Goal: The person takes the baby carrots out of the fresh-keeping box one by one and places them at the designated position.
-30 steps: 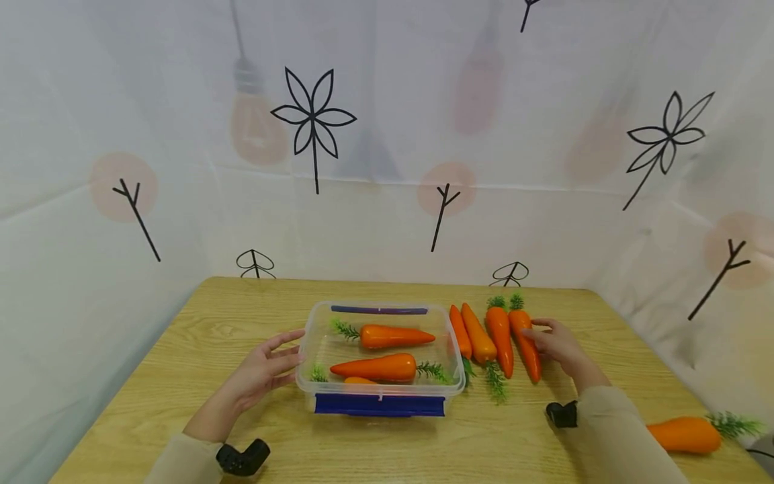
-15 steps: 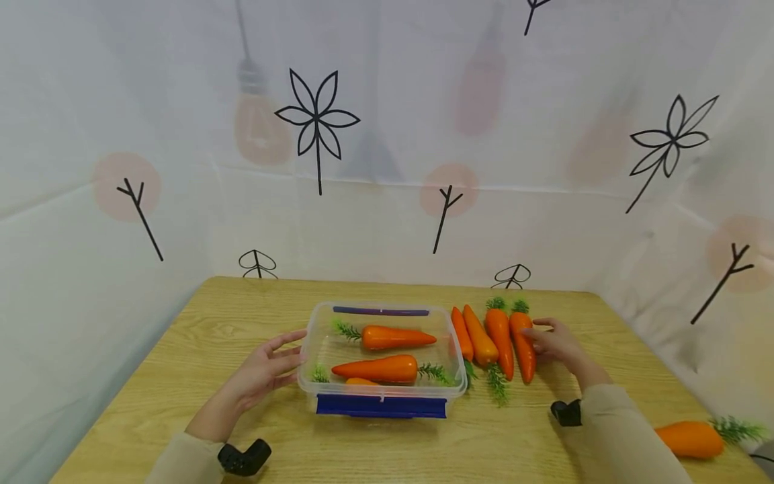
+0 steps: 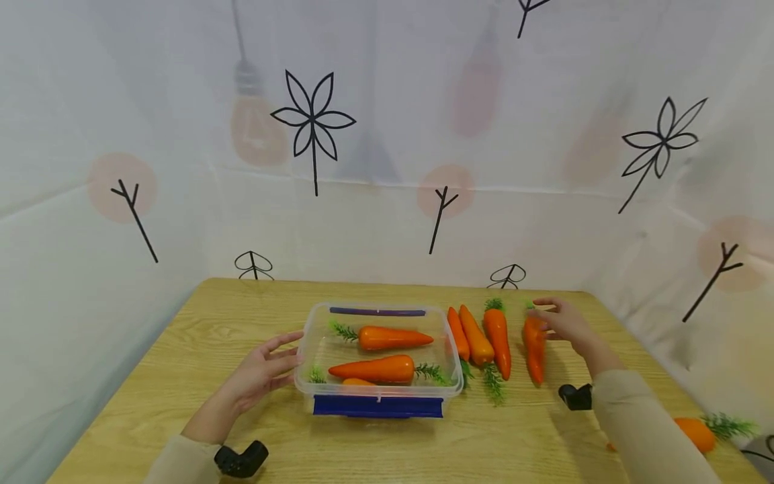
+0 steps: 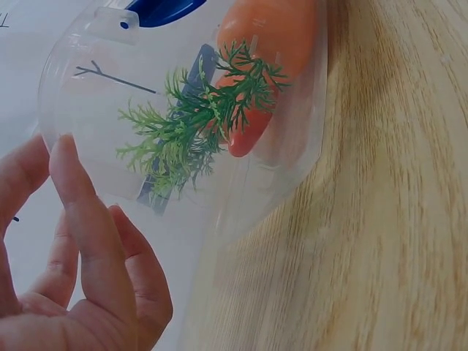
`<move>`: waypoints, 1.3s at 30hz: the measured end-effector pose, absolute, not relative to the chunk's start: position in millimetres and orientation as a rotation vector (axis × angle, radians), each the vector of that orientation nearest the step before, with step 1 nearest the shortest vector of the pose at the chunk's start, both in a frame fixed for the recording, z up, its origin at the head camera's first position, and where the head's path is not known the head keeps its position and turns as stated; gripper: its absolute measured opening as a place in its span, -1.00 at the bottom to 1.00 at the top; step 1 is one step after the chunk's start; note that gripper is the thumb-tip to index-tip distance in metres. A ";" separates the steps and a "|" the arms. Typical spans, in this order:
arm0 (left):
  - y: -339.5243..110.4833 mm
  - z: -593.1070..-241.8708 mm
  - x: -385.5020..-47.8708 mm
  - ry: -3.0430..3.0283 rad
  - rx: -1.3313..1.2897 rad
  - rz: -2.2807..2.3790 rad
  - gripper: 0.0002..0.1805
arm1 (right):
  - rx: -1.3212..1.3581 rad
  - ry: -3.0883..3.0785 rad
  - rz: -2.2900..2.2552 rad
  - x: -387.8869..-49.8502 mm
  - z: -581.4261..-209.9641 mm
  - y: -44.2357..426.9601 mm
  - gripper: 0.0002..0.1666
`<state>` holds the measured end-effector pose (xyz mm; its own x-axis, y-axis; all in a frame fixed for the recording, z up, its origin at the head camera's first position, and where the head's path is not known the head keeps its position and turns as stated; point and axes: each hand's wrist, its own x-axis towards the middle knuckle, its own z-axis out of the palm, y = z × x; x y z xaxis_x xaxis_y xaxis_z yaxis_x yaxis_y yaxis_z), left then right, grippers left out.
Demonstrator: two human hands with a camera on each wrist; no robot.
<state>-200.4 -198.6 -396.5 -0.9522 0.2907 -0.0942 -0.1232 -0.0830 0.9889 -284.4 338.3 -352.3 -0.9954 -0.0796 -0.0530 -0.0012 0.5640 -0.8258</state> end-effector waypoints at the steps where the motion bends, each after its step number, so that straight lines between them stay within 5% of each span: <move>1: -198.6 -396.5 -200.5 1.907 0.178 2.118 -0.28 | -0.081 2.712 -1.420 -284.8 -349.0 337.3 -0.24; 20: -200.0 -397.7 -201.9 1.913 0.176 2.107 -0.29 | -0.314 2.792 -1.352 -281.0 -293.3 289.2 -0.34; 39: -199.3 -396.5 -201.7 1.899 0.145 2.118 -0.28 | -0.514 2.695 -1.357 -288.9 -280.9 214.6 -0.45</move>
<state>-201.7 -199.3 -396.5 -0.9523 0.2812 -0.1182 -0.1482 -0.0876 0.9851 -288.9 214.6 -280.9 -0.9405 -0.3308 0.0775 -0.2592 0.5510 -0.7932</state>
